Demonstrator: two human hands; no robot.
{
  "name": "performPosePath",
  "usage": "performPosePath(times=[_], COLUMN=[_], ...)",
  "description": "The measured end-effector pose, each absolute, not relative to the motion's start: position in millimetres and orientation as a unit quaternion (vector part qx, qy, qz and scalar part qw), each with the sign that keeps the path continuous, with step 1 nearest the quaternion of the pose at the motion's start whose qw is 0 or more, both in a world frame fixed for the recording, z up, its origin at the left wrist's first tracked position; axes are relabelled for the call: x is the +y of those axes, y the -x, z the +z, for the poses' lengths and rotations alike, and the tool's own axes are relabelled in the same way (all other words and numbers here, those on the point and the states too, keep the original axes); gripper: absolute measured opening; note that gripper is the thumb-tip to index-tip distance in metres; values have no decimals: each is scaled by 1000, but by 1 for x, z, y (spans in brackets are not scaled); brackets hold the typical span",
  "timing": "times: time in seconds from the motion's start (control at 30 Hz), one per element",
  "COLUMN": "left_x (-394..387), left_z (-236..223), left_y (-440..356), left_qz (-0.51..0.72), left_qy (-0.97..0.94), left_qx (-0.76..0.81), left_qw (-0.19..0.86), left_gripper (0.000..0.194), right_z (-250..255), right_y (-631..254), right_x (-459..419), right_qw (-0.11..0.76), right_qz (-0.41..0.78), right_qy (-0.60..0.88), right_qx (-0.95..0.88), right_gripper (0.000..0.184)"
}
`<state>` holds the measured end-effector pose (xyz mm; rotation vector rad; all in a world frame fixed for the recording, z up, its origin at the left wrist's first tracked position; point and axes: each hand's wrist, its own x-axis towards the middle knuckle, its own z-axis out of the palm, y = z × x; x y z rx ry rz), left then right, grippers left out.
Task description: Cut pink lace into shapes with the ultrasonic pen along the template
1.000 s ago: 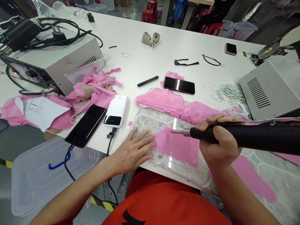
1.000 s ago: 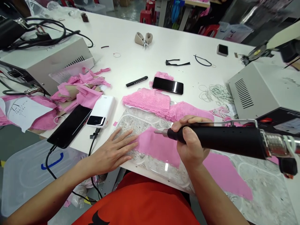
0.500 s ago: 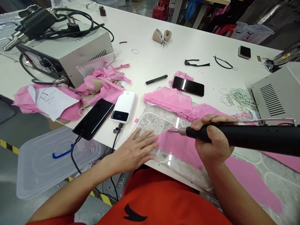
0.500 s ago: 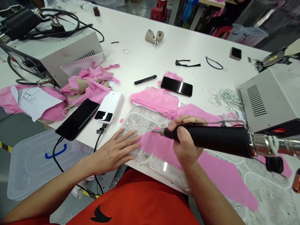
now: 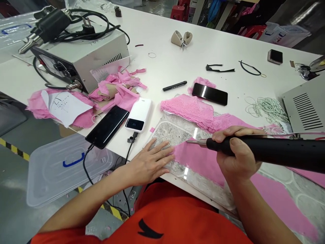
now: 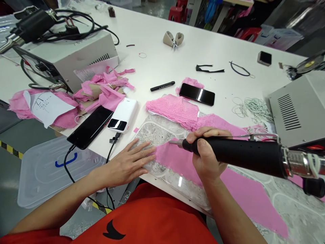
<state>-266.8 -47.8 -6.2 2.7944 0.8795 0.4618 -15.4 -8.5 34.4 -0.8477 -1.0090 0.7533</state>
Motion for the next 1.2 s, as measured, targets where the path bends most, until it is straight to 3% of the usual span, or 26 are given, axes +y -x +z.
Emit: performPosePath(times=[1.2], left_x=[-63], left_z=[-9], left_y=[279], left_qz=[160], left_qy=[-936], left_qx=[303], left_qw=[84], left_gripper=[39], right_z=[36], right_y=[56], right_x=[-26], right_qw=[695], right_qz=[425], right_qy=[312], right_qx=[-488], right_gripper=[14])
